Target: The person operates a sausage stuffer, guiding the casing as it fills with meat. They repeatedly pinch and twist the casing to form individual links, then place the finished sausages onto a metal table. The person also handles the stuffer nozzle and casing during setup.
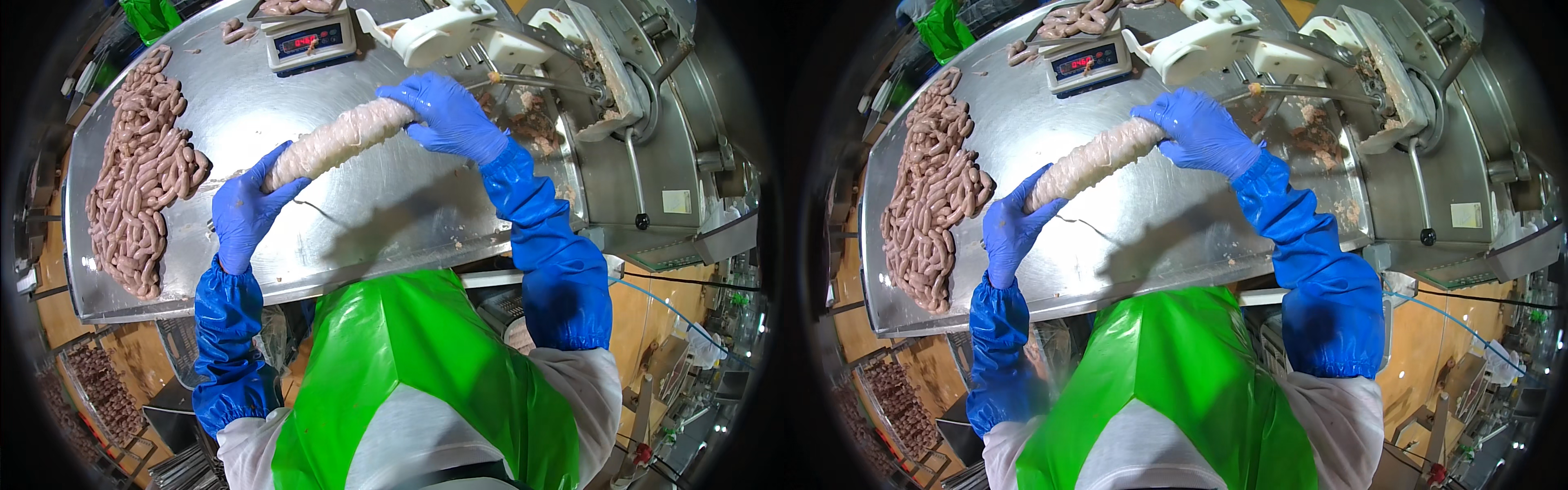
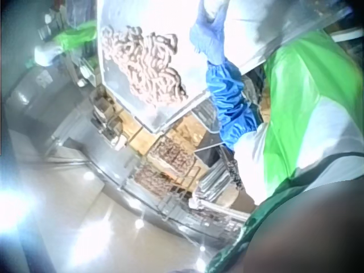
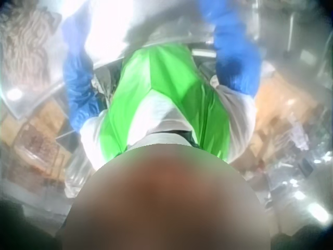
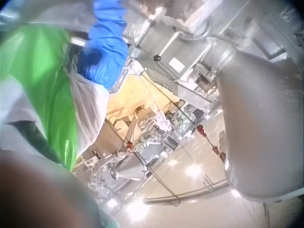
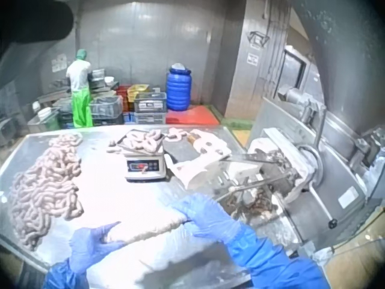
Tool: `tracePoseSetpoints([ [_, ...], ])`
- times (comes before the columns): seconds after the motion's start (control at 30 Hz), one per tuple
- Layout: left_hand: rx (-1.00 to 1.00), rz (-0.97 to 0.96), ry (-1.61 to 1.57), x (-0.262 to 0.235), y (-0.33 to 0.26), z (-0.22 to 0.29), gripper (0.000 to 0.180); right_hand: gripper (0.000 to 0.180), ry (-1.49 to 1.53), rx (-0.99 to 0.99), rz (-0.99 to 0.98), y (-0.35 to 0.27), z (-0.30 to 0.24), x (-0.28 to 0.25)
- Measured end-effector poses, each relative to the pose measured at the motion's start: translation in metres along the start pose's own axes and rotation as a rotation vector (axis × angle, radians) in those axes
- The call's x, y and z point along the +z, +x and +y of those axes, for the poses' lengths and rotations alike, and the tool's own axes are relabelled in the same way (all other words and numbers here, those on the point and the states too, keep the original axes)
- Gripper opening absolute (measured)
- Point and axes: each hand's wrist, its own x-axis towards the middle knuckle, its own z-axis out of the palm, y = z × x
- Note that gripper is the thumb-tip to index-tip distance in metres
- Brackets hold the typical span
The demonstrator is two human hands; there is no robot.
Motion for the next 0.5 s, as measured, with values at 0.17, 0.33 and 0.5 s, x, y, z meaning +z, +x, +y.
tracePoseSetpoints([
  [0.17, 0.044, 0.035, 0.032, 0.008, 0.004, 0.007, 0.057, 0.054, -0.020, 0.008, 0.018, -0.006, 0.009, -0.001],
  [0.33, 0.150, 0.062, 0.163, 0.001, 0.016, 0.010, 0.055, 0.041, -0.073, 0.019, 0.115, -0.014, 0.027, -0.001],
  [0.5, 0.171, 0.030, 0.264, -0.006, 0.030, 0.004, 0.055, 0.017, -0.284, 0.389, -0.036, -0.058, 0.091, -0.077],
])
